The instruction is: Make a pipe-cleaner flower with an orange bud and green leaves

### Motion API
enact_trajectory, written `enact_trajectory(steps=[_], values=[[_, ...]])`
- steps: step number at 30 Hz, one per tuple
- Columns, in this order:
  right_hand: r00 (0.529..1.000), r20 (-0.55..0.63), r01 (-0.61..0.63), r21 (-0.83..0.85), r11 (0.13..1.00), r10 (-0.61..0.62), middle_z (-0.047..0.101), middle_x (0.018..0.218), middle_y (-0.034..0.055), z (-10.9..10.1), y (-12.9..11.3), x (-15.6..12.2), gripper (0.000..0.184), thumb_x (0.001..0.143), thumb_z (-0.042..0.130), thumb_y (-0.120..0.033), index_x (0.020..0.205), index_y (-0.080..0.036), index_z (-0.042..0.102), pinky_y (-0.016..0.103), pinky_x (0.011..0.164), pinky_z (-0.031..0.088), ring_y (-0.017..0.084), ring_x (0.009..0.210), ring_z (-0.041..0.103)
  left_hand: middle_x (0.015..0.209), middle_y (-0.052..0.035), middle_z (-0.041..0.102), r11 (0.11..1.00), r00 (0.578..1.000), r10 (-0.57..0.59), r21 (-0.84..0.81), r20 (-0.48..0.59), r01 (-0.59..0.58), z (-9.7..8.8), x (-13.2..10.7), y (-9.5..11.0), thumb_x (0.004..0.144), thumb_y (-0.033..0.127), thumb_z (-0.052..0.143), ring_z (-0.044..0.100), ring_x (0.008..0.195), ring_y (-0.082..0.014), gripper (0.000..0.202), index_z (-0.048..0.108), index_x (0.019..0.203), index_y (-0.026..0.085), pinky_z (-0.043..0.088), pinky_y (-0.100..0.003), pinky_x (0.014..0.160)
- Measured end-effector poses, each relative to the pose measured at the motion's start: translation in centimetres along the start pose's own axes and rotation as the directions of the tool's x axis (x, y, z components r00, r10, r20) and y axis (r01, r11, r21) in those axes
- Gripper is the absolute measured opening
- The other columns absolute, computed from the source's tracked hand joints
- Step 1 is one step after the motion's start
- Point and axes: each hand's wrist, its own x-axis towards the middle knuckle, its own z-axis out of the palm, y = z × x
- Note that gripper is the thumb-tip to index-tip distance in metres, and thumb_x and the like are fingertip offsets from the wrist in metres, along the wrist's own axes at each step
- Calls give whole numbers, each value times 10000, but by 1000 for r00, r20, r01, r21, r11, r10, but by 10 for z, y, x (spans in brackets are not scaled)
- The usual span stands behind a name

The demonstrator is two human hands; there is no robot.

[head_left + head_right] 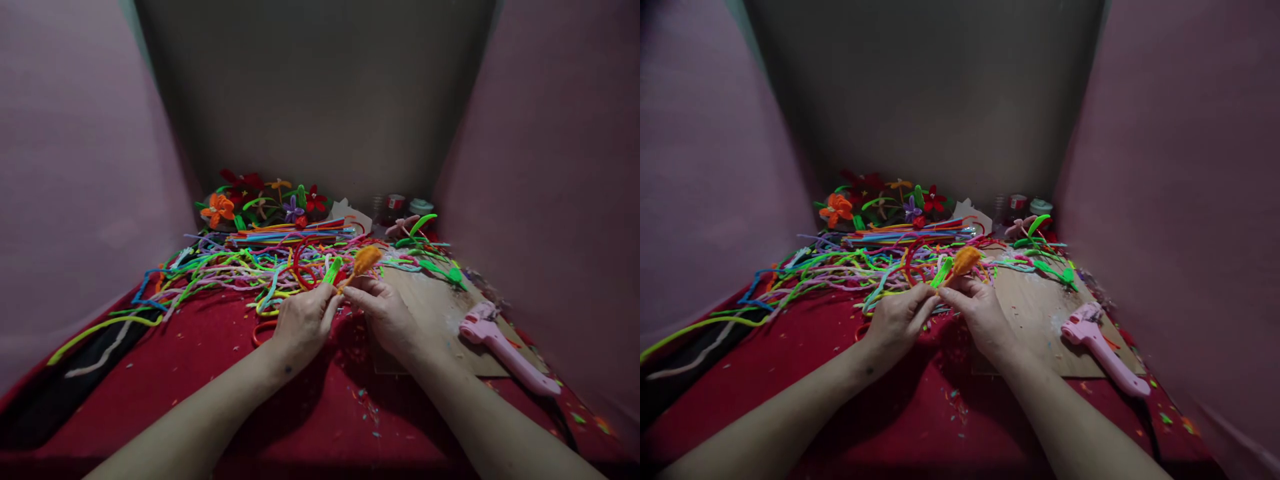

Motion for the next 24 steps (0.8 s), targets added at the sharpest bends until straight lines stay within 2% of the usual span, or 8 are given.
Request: enact_trajectory(steps=[4,9,12,15,21,24], values=[[1000,11,-10,-23,1000,10,635,763,15,0,0,-1,111,723,603,-224,802,-174,662,308,757,404,146,723,541,583,9,542,992,1000,-16,-124,3,17,-1,2,-2,855,268,443,483,537,-98,208,586,739,170,345,-212,547],[999,31,-22,13,1000,22,653,742,14,-1,2,0,125,694,586,-171,776,-174,682,290,733,411,140,689,544,540,31,481,903,984,-105,-401,144,155,-4,5,1,834,266,456,431,514,-86,208,578,700,165,325,-196,506],[997,52,-58,56,997,55,666,718,10,-2,2,0,119,683,617,-184,763,-181,704,282,707,419,139,671,559,497,52,416,759,945,-167,-576,280,305,-9,8,3,805,277,492,351,463,-65,234,520,607,155,277,-189,458],[994,63,-90,78,993,85,677,717,21,-3,3,1,135,672,655,-211,789,-182,717,297,711,432,153,684,579,467,61,403,593,899,-175,-686,401,421,-14,10,3,774,296,537,296,426,-50,269,488,557,146,237,-188,432],[982,129,-158,155,975,138,692,746,29,-2,1,0,173,657,687,-241,818,-190,722,304,721,438,155,696,605,468,51,427,274,854,-73,-813,515,514,-10,9,-6,749,299,578,291,402,-35,223,537,610,130,206,-183,418],[976,149,-183,185,966,156,697,752,21,-2,0,1,211,637,707,-230,846,-201,721,285,725,437,148,722,609,488,44,425,191,848,-39,-829,528,525,-5,9,-10,760,297,577,289,411,-31,193,584,704,113,177,-180,422]])
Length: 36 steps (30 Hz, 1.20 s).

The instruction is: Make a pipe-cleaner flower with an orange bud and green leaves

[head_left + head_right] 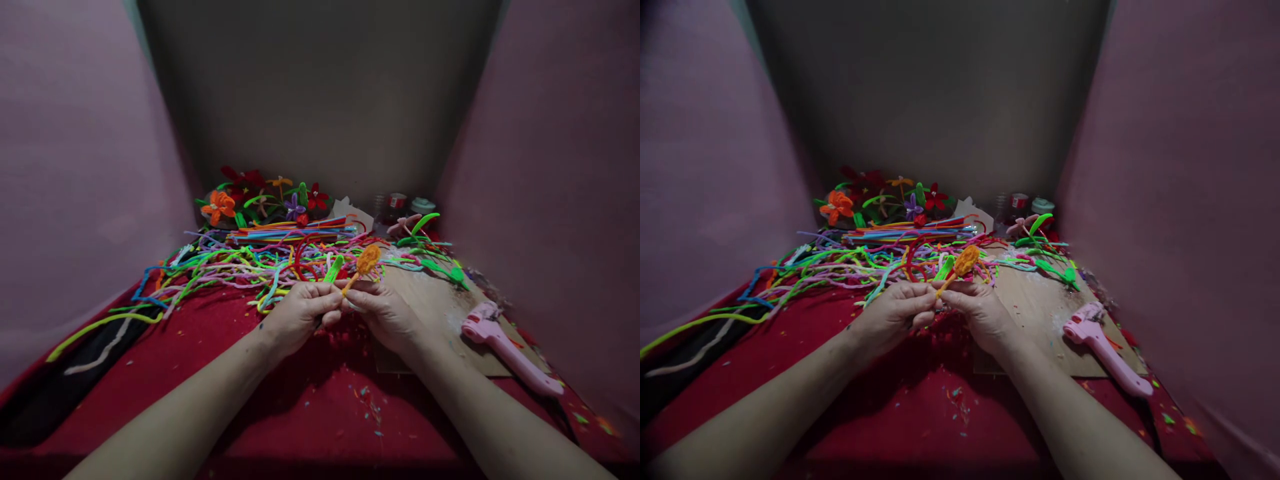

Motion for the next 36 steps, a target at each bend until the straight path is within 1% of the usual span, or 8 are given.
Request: enact_trajectory(steps=[10,15,17,20,23,28,32,36], values=[[999,-33,-28,94,995,31,686,669,-6,1,-1,0,210,530,773,-176,733,-189,721,230,670,439,103,631,595,497,43,412,984,994,-5,-175,110,24,2,-1,0,747,273,595,266,413,-19,177,592,715,99,201,-185,458],[996,-89,21,38,999,-18,680,684,1,-2,-1,1,141,568,743,-178,704,-176,710,248,637,440,122,632,584,479,48,394,973,997,74,217,5,-73,4,-1,2,819,351,484,299,435,-56,270,550,670,135,220,-197,450],[991,-131,33,22,999,-30,676,692,2,-2,0,1,128,573,741,-183,693,-175,699,257,629,435,129,633,579,536,36,437,829,976,213,536,-39,-160,5,-3,2,838,356,457,366,490,-76,281,516,650,155,282,-207,490],[980,-199,24,41,999,-15,660,668,-12,-1,3,1,136,565,748,-173,679,-177,675,251,593,414,116,594,560,651,0,528,380,895,445,902,17,-206,6,-5,-5,838,360,474,455,616,-128,229,539,728,170,347,-250,597],[970,-244,31,67,997,-14,639,627,-24,1,6,0,135,551,748,-150,650,-171,660,242,565,398,104,558,546,746,-54,592,-17,825,548,987,141,-158,6,-4,-13,866,334,431,497,694,-177,225,561,831,154,362,-300,656],[966,-242,84,-54,995,-95,651,651,-10,2,10,0,82,603,725,-182,675,-172,685,252,596,400,115,591,541,673,-59,584,-309,774,564,943,287,-125,1,-1,-18,892,236,358,494,651,-186,245,555,774,150,353,-310,630],[965,-236,90,-110,990,-114,665,661,-3,6,9,-1,71,620,716,-222,671,-178,695,265,621,401,128,613,550,629,-40,563,-241,771,579,959,264,-148,-2,-1,-18,889,182,330,478,593,-151,267,537,720,162,350,-269,589],[984,-135,102,-106,989,-116,682,744,16,9,7,-3,104,668,682,-259,740,-188,707,298,706,426,164,717,584,623,-23,551,62,791,602,981,113,-186,1,-2,-16,887,214,341,484,572,-127,265,537,714,171,363,-240,573]])
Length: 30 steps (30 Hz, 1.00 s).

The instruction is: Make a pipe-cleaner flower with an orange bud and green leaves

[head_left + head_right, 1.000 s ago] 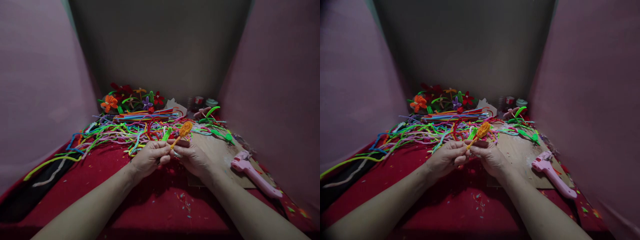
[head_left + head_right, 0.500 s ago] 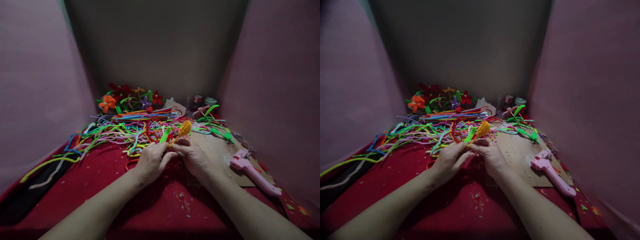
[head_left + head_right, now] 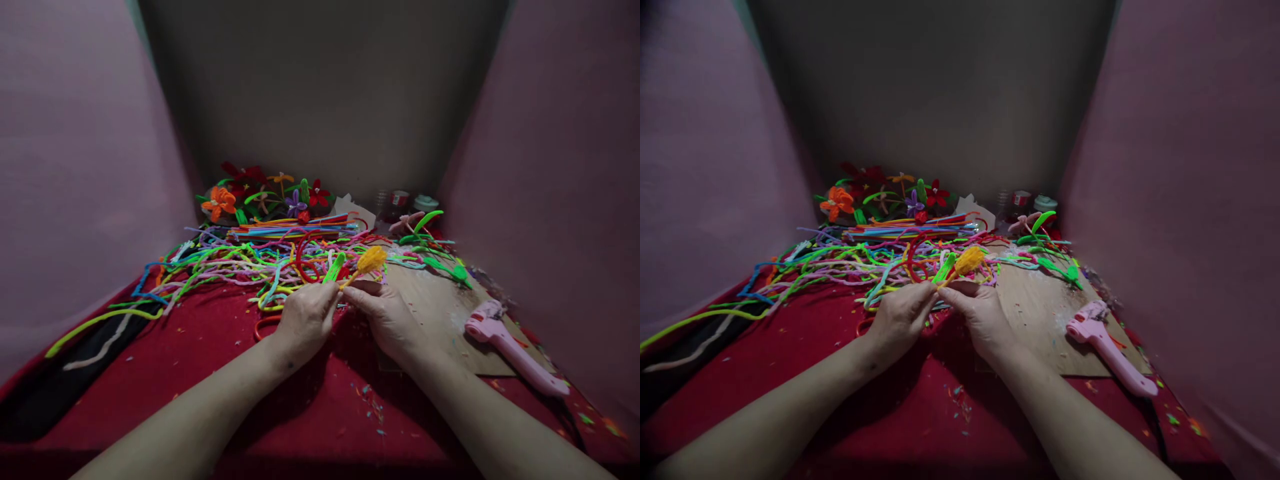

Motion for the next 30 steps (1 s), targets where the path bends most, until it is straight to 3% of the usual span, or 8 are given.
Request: enact_trajectory(steps=[4,9,15,19,23,26,28,30], values=[[997,40,70,-42,997,-68,677,761,16,-1,0,-2,94,714,641,-244,752,-189,706,304,761,426,165,761,577,678,-10,571,910,978,-189,-359,87,207,-6,3,7,869,254,402,496,619,-112,225,588,774,171,371,-224,603],[995,96,13,47,999,-17,678,733,3,-4,2,1,107,692,658,-205,782,-198,716,281,692,427,140,679,571,547,41,455,505,880,-329,-723,342,470,-13,8,12,794,278,507,368,489,-69,181,602,708,151,291,-199,481],[989,111,-113,180,977,94,692,723,2,-6,3,4,228,608,732,-214,836,-214,727,257,671,428,117,635,580,475,64,377,-32,786,-189,-804,588,594,-11,7,8,753,300,583,268,398,-29,203,521,647,137,168,-185,420],[987,123,-129,203,971,105,668,642,-13,-7,3,4,221,587,749,-203,808,-202,729,219,638,423,90,592,559,408,91,292,-203,758,-24,-746,651,634,-9,6,4,777,300,566,210,372,-35,164,534,729,146,176,-186,423],[994,80,-83,190,978,68,661,627,-16,-10,5,6,178,596,741,-184,773,-186,725,217,620,423,88,583,553,439,86,311,-59,769,-67,-772,636,633,-11,9,6,789,342,543,220,390,-35,208,538,740,140,184,-185,427],[998,42,-55,181,982,48,672,654,-8,-9,6,7,134,614,726,-198,745,-170,720,229,619,427,100,599,562,491,59,383,366,833,-216,-749,509,552,-13,10,9,815,344,495,305,430,-49,248,534,683,137,232,-189,444],[999,17,-42,165,985,40,678,669,-3,-7,6,7,111,617,724,-198,723,-166,717,239,634,429,111,623,572,543,34,453,693,907,-257,-590,333,413,-10,7,9,826,297,477,392,493,-72,232,532,662,143,297,-201,491],[999,-7,-35,142,989,37,676,669,-2,-6,6,6,91,616,727,-202,699,-167,711,247,640,425,119,635,572,614,5,522,905,967,-193,-351,165,241,-5,3,7,841,261,453,464,566,-102,196,550,713,149,347,-227,560]])
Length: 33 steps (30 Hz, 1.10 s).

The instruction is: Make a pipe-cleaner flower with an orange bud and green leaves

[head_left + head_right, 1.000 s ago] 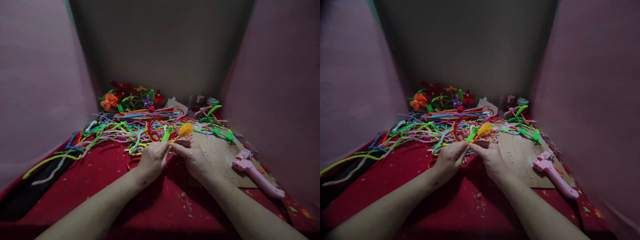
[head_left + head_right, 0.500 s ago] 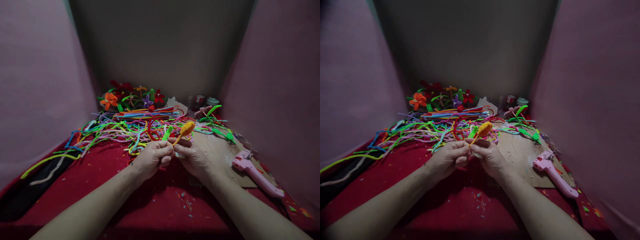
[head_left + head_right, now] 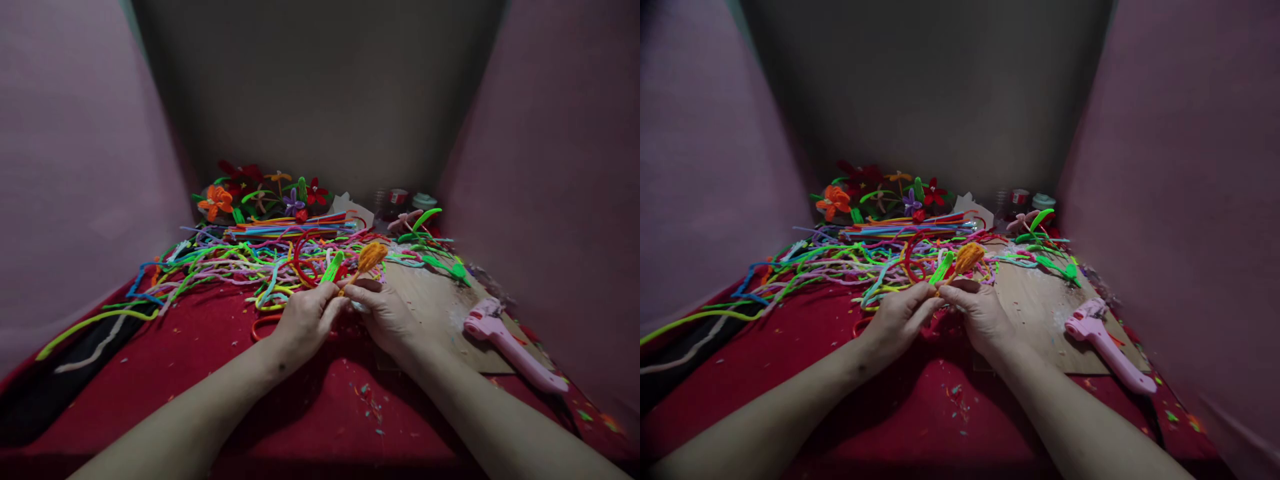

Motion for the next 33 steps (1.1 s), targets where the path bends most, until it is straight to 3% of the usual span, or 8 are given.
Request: enact_trajectory(steps=[3,6,11,15,21,27,30,33], values=[[999,-33,8,-51,999,-10,652,634,-10,0,2,-1,76,630,725,-229,670,-169,699,245,592,397,109,587,535,668,-33,572,931,981,187,328,-45,-162,7,-4,-10,873,247,396,515,607,-135,201,556,804,148,369,-255,595],[998,-49,39,-126,991,-45,621,596,-21,-2,4,0,83,652,715,-248,655,-168,692,229,533,355,88,535,476,644,-31,562,889,962,269,397,-49,-228,10,-5,-14,878,203,359,504,574,-133,207,549,821,144,358,-246,562],[1000,24,6,-112,994,-3,651,677,12,-1,2,-1,132,683,683,-296,736,-178,711,264,627,422,123,602,528,554,30,464,995,997,60,78,-47,-56,3,-2,-4,873,226,389,415,500,-88,240,517,680,162,318,-209,515],[998,53,28,-123,992,-22,648,671,8,-1,0,-2,92,682,665,-246,720,-180,716,267,668,431,126,624,537,549,47,425,967,995,-93,-234,29,97,-2,1,3,858,271,418,372,499,-74,243,520,668,158,297,-192,491],[998,50,45,-155,987,-38,626,707,14,-4,1,-1,85,700,647,-239,714,-177,702,278,670,417,138,679,529,485,60,399,743,952,-209,-597,223,303,-6,4,6,820,305,483,317,441,-52,239,515,650,140,233,-180,443],[983,55,184,-223,957,-176,600,711,-2,1,-6,-4,119,697,646,-221,590,-188,687,274,753,392,137,748,516,465,75,352,456,901,-172,-778,399,432,-6,7,0,770,320,556,257,406,-33,201,536,693,136,184,-173,430],[989,11,147,-186,972,-148,606,676,-10,3,-6,-5,99,686,655,-217,599,-185,690,275,733,399,123,688,521,461,72,357,566,909,-181,-717,374,408,-6,7,1,801,337,507,272,411,-43,220,532,700,143,210,-177,435],[993,-44,107,-135,985,-114,630,685,-4,5,-3,-6,58,670,670,-218,645,-173,698,280,719,415,126,676,542,506,49,417,874,970,-153,-432,190,223,-5,4,2,837,322,454,350,453,-63,245,526,678,150,279,-190,466]])
